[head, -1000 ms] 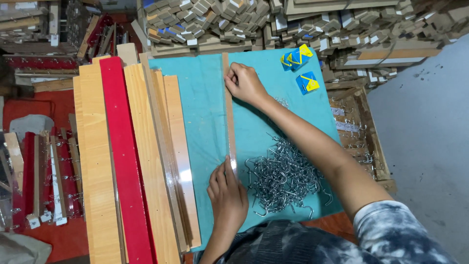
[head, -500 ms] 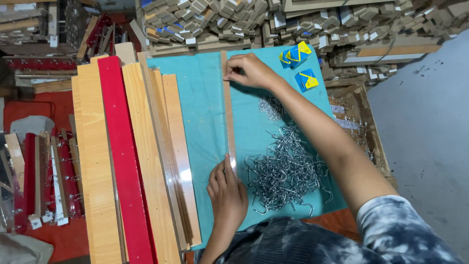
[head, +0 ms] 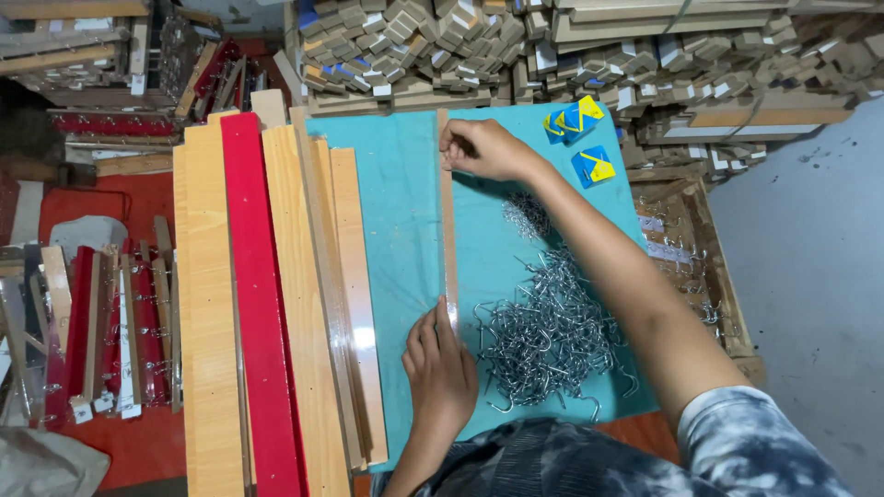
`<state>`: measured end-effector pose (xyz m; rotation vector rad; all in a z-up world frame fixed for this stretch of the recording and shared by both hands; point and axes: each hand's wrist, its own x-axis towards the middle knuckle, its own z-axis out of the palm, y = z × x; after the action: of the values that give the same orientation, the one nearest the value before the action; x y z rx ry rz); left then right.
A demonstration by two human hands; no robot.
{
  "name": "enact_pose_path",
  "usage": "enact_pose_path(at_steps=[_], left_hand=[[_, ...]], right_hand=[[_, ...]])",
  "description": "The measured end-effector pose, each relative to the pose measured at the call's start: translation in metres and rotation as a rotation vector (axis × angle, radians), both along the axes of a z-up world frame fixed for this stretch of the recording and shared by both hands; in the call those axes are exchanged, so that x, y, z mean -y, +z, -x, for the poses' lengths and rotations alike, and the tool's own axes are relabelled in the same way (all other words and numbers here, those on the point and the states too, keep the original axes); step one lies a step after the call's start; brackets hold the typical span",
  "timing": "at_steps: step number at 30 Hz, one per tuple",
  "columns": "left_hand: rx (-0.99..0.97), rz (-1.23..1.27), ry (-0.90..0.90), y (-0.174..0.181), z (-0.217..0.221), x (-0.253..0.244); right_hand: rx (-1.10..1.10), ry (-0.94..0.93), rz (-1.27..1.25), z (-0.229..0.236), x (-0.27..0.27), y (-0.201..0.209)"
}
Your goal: Assembling metal hooks onto wooden strips to create racks by inserting them into pre-drilled holes.
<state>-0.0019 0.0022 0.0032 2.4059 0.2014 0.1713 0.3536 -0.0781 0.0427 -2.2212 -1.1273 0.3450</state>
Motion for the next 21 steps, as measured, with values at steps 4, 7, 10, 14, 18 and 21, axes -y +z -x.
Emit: enact_pose_path(at_steps=[4, 7, 10, 14, 18, 21], left_hand=[[-0.022, 0.008, -0.002, -0.004, -0.003, 0.000], [-0.012, -0.014, 0.002, -0.007, 0.001, 0.001], [-0.020, -0.006, -0.004, -0.005, -0.003, 0.000], [0.010, -0.039, -0.004, -0.008, -0.001, 0.000], [0.040, -0.046, -0.004, -0.008, -0.001, 0.000], [0.055, -0.056, -0.001, -0.008, -0.003, 0.001]], right_hand=[[0.151, 0.161, -0.023, -0.012, -0.001, 0.007], [0.200, 0.168, -0.062, -0.004, -0.006, -0.011], [0.219, -0.095, -0.151, 0.005, -0.017, -0.036], [0.157, -0.343, -0.117, 0.012, -0.018, -0.050], [-0.067, -0.122, -0.002, 0.012, -0.002, -0.005], [0.162, 0.090, -0.103, -0.001, 0.001, 0.002]])
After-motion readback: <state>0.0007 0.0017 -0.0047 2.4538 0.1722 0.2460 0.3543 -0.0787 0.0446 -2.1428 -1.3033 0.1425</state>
